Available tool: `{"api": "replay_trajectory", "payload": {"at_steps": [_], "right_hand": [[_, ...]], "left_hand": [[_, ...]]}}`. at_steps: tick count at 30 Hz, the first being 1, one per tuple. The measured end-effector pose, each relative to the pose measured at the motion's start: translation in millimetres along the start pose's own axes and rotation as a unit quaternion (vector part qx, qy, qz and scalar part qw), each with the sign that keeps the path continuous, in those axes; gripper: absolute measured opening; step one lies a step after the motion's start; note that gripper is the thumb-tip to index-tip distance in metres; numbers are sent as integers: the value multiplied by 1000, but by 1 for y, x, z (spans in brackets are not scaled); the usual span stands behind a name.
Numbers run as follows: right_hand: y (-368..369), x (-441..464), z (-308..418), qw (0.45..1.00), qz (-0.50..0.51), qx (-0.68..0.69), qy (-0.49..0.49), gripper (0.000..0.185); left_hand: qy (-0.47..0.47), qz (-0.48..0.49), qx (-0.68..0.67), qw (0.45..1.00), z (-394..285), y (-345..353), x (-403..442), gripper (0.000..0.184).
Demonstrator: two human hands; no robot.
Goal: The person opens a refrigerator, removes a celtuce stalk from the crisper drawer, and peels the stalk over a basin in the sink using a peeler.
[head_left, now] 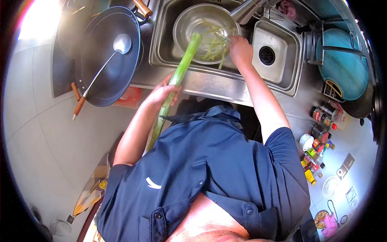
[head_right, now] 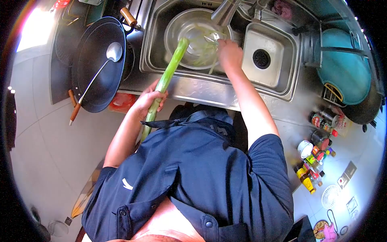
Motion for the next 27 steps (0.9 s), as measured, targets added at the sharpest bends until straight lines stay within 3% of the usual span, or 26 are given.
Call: {"api": "replay_trajectory", "payload": {"at_steps": [1, 3, 7, 9, 10, 12, 13, 15, 19, 21, 24, 27], "right_hand": [[0, -2, 1, 1000, 1, -2, -1, 34], [-18, -8, 8, 993, -94, 65, -30, 31], [4, -8, 7, 995, -33, 96, -22, 32], [-11, -10, -3, 975, -106, 195, 17, 35], [-9, -6, -3, 975, -105, 194, 14, 35], [19, -6, 0, 985, 21, 174, -3, 36], [13, -6, 4, 985, 19, 173, -3, 36], [6, -11, -7, 962, -6, 252, 104, 37], [2, -10, -5, 966, -6, 244, 89, 37], [0, -9, 3, 977, -49, 207, 4, 35], [-20, -10, -4, 975, -92, 194, 50, 31], [-19, -5, 2, 985, -70, 156, 4, 30]], "left_hand": [[-1, -2, 0, 1000, -1, 2, -2, 71], [-1, -6, 0, 1000, -1, 2, -2, 71], [-6, -14, 2, 1000, 3, -1, -3, 75], [-3, -13, 6, 1000, -2, -1, -1, 76], [-2, -18, 9, 1000, -3, -2, -1, 76], [-9, -20, 14, 1000, 3, -2, -4, 76], [-8, -21, 14, 1000, 4, -2, -3, 76], [-4, -25, 12, 1000, 1, -6, -1, 75], [-4, -12, 9, 1000, 0, -1, -1, 81], [-3, -5, 6, 1000, 1, 0, -2, 83], [0, -5, 11, 1000, -2, 0, 1, 86], [3, -3, 6, 1000, -4, 3, -2, 84]]}}
Point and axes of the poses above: each hand's wrist, its own x-axis towards the middle knuckle, its own y-axis out of the palm, z = x × y, the point moved 10 cm from there along x, towards the middle knuckle, and after that the axes turned 4 degrees about z, right-handed, at the moved point
